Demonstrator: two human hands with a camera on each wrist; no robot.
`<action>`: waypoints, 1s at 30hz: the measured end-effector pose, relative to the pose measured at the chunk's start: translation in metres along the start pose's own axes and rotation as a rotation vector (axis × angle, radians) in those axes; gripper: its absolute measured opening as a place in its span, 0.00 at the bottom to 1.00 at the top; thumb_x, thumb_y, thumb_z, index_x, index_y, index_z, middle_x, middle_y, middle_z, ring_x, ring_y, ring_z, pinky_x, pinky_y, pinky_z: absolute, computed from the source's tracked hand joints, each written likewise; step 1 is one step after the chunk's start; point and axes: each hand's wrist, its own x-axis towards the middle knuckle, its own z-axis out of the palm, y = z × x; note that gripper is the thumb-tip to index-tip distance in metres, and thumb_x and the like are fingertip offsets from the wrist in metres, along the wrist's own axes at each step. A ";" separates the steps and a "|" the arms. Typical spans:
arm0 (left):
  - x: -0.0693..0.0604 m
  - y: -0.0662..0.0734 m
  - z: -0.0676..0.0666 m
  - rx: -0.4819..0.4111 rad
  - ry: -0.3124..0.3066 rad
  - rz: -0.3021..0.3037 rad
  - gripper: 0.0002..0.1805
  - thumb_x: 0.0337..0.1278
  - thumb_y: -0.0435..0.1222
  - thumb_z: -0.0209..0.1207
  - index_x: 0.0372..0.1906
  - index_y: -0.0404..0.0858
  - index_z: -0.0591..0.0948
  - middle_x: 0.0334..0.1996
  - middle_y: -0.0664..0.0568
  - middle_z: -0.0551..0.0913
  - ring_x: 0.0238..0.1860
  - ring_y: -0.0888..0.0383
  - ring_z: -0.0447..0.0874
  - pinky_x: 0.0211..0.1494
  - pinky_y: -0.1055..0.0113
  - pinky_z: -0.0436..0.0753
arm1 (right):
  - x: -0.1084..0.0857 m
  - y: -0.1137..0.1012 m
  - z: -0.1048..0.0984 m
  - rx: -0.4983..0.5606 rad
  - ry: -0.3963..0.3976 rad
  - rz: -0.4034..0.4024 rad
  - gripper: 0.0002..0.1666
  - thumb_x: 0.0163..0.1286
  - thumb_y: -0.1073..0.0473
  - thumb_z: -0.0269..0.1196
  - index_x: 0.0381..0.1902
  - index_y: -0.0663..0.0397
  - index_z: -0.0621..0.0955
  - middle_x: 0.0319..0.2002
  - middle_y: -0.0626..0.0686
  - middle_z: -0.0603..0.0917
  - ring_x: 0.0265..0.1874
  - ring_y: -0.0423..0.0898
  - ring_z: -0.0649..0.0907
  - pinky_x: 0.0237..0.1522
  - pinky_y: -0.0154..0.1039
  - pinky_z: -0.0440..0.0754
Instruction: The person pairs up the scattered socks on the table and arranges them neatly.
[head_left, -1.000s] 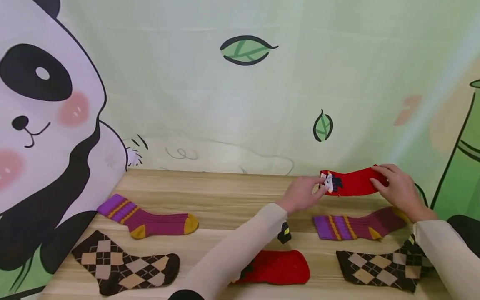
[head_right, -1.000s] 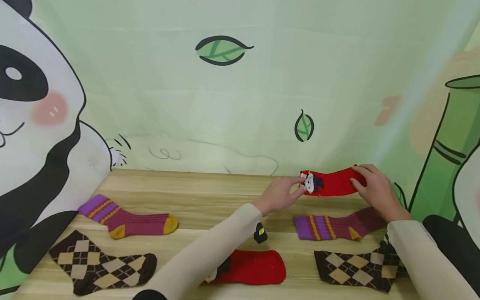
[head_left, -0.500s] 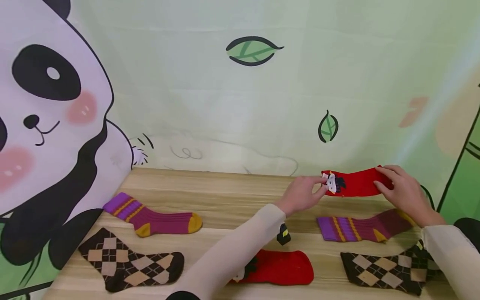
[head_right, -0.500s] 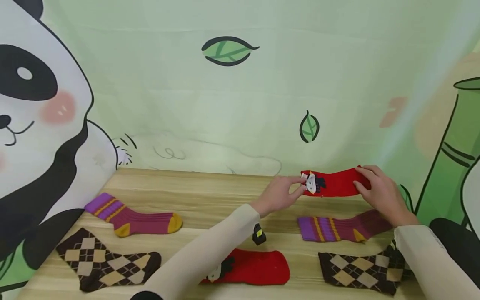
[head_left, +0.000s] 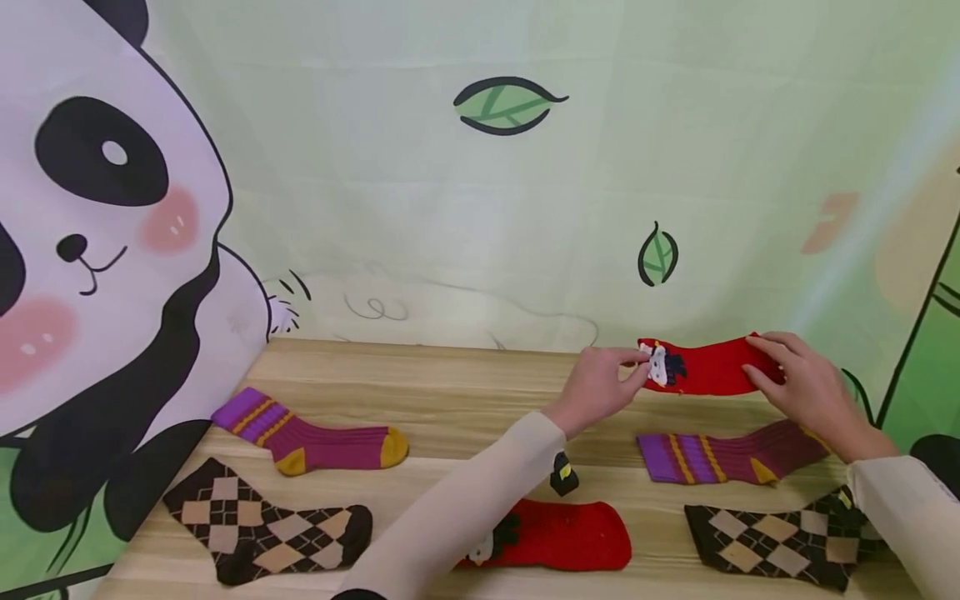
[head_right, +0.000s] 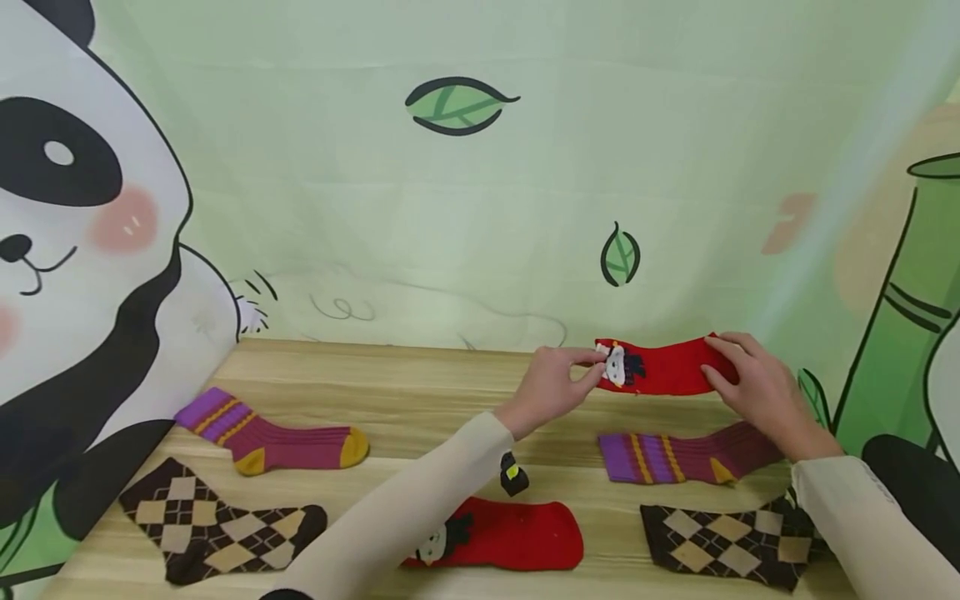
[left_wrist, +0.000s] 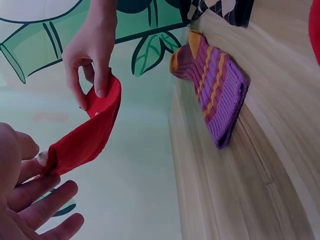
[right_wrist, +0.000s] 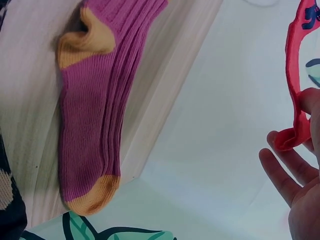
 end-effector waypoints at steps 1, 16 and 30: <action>-0.001 0.000 -0.001 0.003 0.011 0.004 0.14 0.72 0.41 0.61 0.54 0.40 0.89 0.42 0.53 0.91 0.11 0.68 0.53 0.18 0.78 0.58 | 0.000 -0.001 0.001 0.000 0.006 -0.005 0.34 0.51 0.68 0.78 0.58 0.68 0.81 0.55 0.67 0.79 0.34 0.62 0.85 0.26 0.58 0.84; -0.017 0.004 -0.010 -0.078 0.124 -0.033 0.11 0.67 0.39 0.66 0.47 0.38 0.91 0.42 0.53 0.91 0.39 0.66 0.88 0.45 0.79 0.82 | 0.002 -0.018 0.007 0.060 0.120 -0.107 0.35 0.41 0.71 0.82 0.51 0.67 0.85 0.49 0.63 0.83 0.31 0.54 0.85 0.29 0.30 0.81; -0.032 0.003 -0.026 -0.113 0.131 -0.041 0.10 0.65 0.29 0.64 0.47 0.35 0.90 0.43 0.50 0.91 0.41 0.67 0.89 0.47 0.79 0.82 | 0.005 -0.033 0.010 0.105 0.163 -0.180 0.37 0.75 0.34 0.57 0.50 0.66 0.85 0.48 0.62 0.83 0.34 0.52 0.84 0.29 0.29 0.81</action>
